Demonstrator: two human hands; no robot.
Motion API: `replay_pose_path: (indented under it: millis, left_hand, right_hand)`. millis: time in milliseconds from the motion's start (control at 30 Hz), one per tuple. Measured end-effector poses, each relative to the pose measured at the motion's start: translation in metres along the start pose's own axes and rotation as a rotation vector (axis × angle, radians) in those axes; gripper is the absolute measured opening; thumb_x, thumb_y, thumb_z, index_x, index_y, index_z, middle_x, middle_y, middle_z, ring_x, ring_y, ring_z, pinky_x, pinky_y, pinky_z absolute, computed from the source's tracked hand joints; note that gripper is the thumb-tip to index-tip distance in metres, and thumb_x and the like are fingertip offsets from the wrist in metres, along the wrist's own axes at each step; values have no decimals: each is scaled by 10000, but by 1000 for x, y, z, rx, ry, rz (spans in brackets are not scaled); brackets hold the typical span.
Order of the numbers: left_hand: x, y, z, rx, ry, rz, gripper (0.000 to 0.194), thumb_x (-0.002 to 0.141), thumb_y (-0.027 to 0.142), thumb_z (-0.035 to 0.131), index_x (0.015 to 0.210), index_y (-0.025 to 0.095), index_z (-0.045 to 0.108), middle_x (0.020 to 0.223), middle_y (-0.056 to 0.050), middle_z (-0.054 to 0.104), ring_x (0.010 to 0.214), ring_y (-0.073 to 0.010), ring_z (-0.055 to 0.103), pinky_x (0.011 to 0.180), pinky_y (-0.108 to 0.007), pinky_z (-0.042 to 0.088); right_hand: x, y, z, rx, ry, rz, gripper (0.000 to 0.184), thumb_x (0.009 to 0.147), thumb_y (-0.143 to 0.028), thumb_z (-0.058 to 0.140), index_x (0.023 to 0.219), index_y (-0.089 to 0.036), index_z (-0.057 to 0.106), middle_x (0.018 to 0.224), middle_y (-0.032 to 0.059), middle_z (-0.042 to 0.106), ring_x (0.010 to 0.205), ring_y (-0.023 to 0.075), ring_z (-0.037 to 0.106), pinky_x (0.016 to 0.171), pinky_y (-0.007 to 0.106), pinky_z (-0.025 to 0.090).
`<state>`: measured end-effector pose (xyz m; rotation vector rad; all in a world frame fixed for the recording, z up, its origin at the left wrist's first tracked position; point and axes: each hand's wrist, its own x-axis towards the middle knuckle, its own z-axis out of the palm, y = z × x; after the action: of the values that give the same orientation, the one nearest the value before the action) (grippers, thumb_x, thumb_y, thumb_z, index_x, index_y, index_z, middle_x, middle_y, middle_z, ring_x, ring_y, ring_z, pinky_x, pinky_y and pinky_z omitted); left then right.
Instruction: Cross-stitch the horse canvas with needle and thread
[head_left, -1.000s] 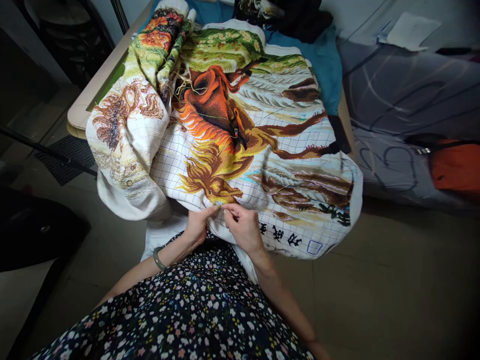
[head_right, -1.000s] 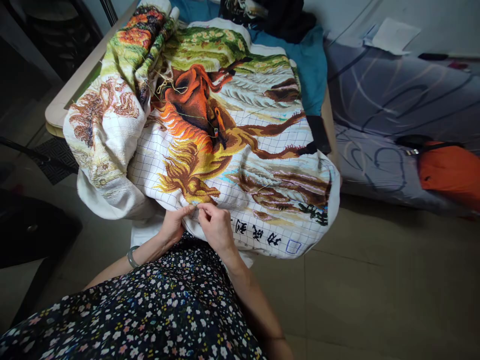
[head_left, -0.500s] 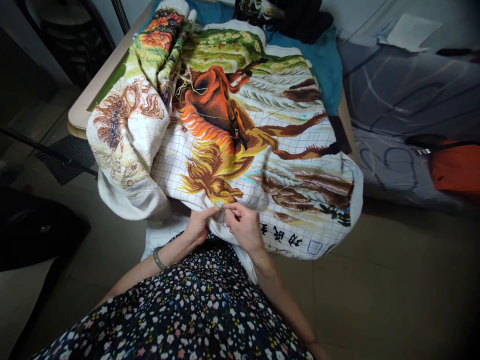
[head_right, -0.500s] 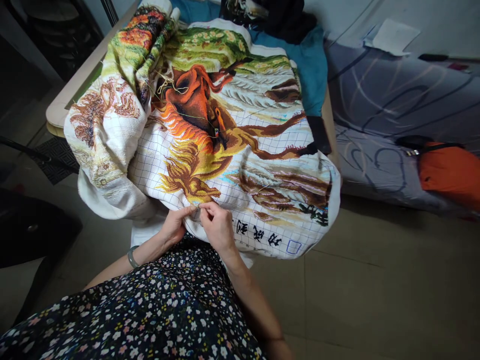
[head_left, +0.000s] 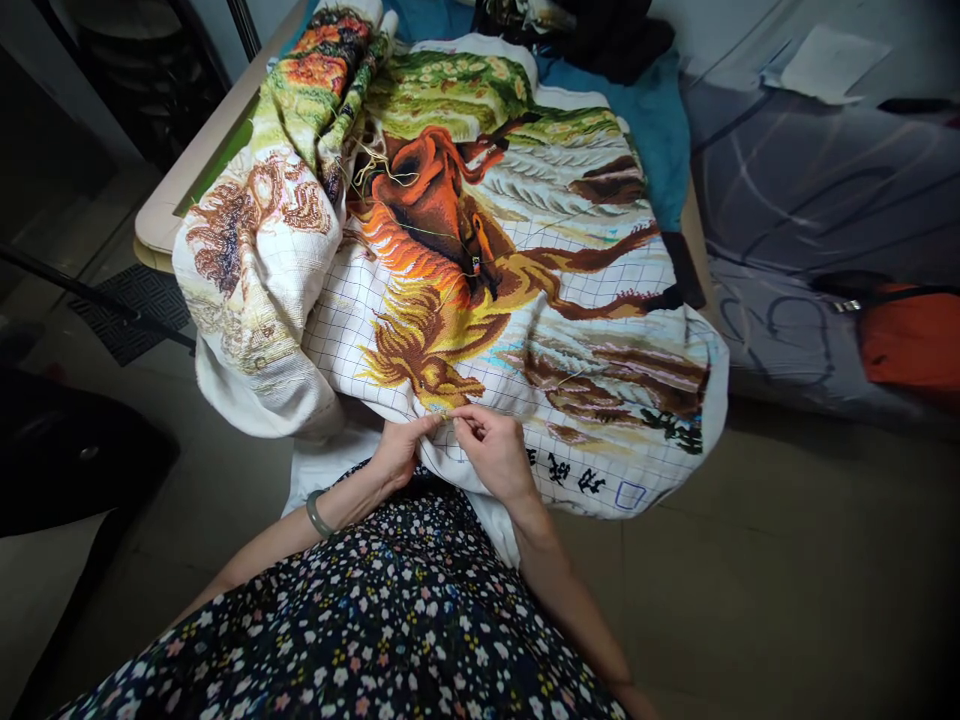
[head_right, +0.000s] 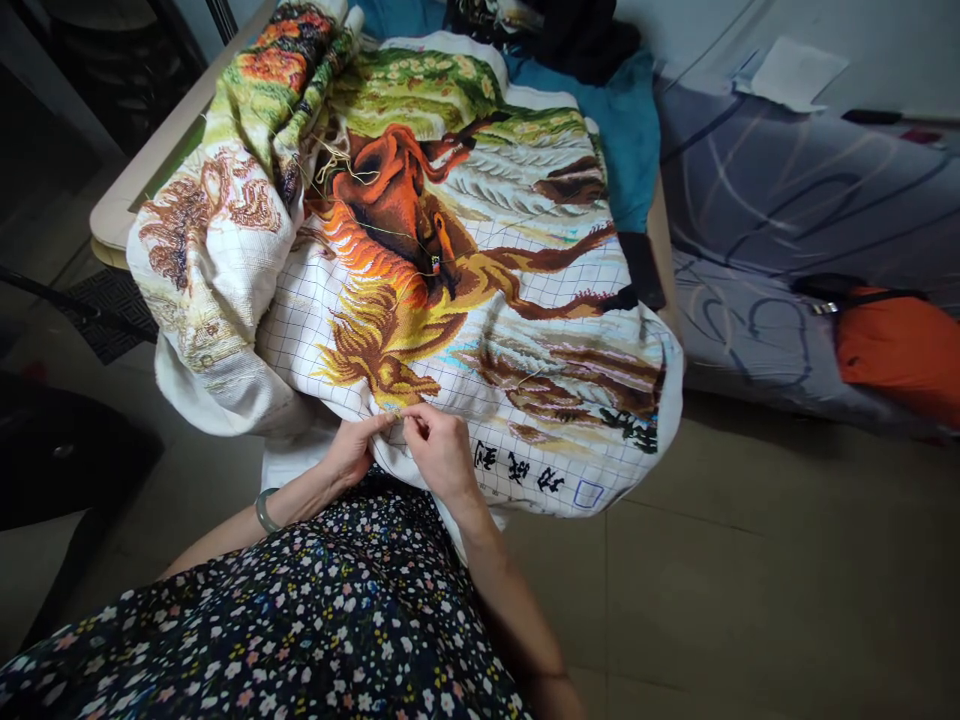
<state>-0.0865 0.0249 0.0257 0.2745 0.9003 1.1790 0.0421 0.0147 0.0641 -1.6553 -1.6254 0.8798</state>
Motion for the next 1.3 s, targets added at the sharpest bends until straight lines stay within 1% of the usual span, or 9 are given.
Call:
replay_pose_path:
  millis: [167, 267, 600, 733, 800, 933, 1100, 1200, 1300]
  left_hand:
    - [1, -2, -2, -3, -15, 36, 728, 565, 161, 842, 1257, 191, 618, 1067, -70, 757, 1007, -240, 691, 1042, -423, 448]
    - [1, -3, -3, 1, -11, 13, 723, 567, 158, 839, 1256, 184, 620, 1048, -66, 760, 973, -227, 696, 1027, -409, 456]
    - [1, -4, -4, -7, 24, -28, 694, 543, 163, 855, 1207, 164, 654, 936, -54, 768, 914, -218, 697, 1018, -405, 456]
    - [1, -4, -4, -9, 33, -28, 651, 552, 152, 840, 1179, 152, 668, 851, -44, 761, 856, -206, 694, 1009, -415, 468]
    - [0, -3, -3, -8, 35, -20, 648, 550, 148, 836, 1177, 146, 669, 824, -40, 756, 845, -206, 695, 1018, -418, 464]
    - [0, -3, -1, -3, 27, 6, 683, 553, 150, 834, 1210, 158, 649, 923, -56, 766, 891, -209, 696, 1035, -418, 458]
    - [0, -2, 0, 3, 18, 39, 760, 541, 147, 835, 1266, 176, 610, 1112, -83, 745, 1066, -249, 676, 1088, -426, 424]
    - [0, -2, 0, 15, 19, 47, 781, 542, 151, 838, 1283, 179, 596, 1153, -89, 732, 1111, -262, 663, 1108, -432, 408]
    - [1, -3, -1, 13, 6, 60, 794, 548, 155, 841, 1298, 187, 584, 1175, -98, 725, 1156, -279, 643, 1101, -438, 418]
  right_hand:
    - [2, -3, 3, -45, -19, -22, 277, 871, -261, 516, 908, -156, 770, 716, 62, 744, 565, 161, 615, 561, 258, 453]
    - [4, -2, 5, -57, -12, -24, 281, 873, -258, 512, 913, -154, 771, 745, 72, 758, 592, 172, 643, 585, 265, 465]
    - [6, -1, 4, -90, -10, -55, 279, 859, -227, 520, 904, -141, 782, 723, 70, 756, 567, 160, 634, 581, 256, 448]
    - [7, -3, 3, -153, -24, -74, 273, 857, -208, 526, 896, -150, 790, 667, 52, 738, 534, 152, 608, 562, 252, 426]
    - [9, -4, 1, -198, -43, -94, 274, 856, -188, 526, 906, -171, 795, 688, 45, 747, 547, 152, 615, 572, 250, 424]
    - [14, -9, -1, -316, -103, -95, 279, 863, -152, 525, 932, -182, 794, 770, 55, 774, 619, 167, 658, 618, 258, 436]
    - [19, -22, -3, -550, -221, -64, 270, 897, -138, 518, 975, -173, 774, 908, 89, 787, 814, 221, 716, 736, 292, 450]
    - [20, -32, -2, -643, -260, -50, 268, 923, -149, 503, 996, -184, 759, 924, 89, 783, 860, 228, 716, 742, 295, 441]
    - [19, -38, 1, -697, -279, -38, 263, 944, -154, 481, 991, -176, 739, 909, 102, 774, 852, 237, 715, 711, 298, 428]
